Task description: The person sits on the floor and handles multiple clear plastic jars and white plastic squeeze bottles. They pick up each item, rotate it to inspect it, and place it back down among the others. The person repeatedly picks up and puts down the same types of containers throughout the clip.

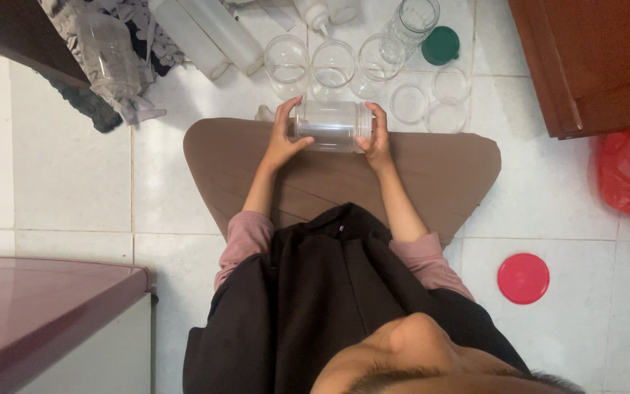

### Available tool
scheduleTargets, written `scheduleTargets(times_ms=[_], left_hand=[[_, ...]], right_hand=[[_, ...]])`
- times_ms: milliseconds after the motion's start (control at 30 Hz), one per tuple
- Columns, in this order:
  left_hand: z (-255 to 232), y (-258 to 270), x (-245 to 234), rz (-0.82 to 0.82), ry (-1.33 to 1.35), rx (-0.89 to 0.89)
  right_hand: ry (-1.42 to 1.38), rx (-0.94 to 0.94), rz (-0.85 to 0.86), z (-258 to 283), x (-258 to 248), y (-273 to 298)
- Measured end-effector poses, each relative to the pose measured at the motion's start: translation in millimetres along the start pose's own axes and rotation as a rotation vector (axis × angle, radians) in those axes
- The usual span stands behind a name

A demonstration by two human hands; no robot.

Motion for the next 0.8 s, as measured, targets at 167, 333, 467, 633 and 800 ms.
scheduleTargets(times_ms=[167,333,467,633,800], left_hand=[[45.4,15.4,2.5,-0.110,0.334,-0.547],[39.5,16.3,8.3,-0.002,0.387,-0.635],[-6.6,-4.6,6.0,0.062,0.151,-0.060],[-10.3,-4.9,2.6,0.055,-0.021,-0.051],[43.3,17.3,1.2,-0.093,0.202,-0.713]], right_hand=[[-0.052,0.117,0.046,-2.7,4.8,2.2],[-0.030,0.112,-0.020,-0.9,-0.1,-3.5],[-0.015,0.067,-0.085,0.4,-8.8,-6.3],[-0.008,0.038,-0.088,-0.1,-9.8,-2.9],[0.036,0.002,-0.012,4.0,1.2,2.2]])
Point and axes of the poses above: each hand's wrist, its own y-axis away from the middle knuckle, its own x-axis out of the palm, z = x × y, the point moved 7 cm from there along -y, towards the middle knuckle, and after that the axes turned 9 degrees about x, right-handed, at the moved point
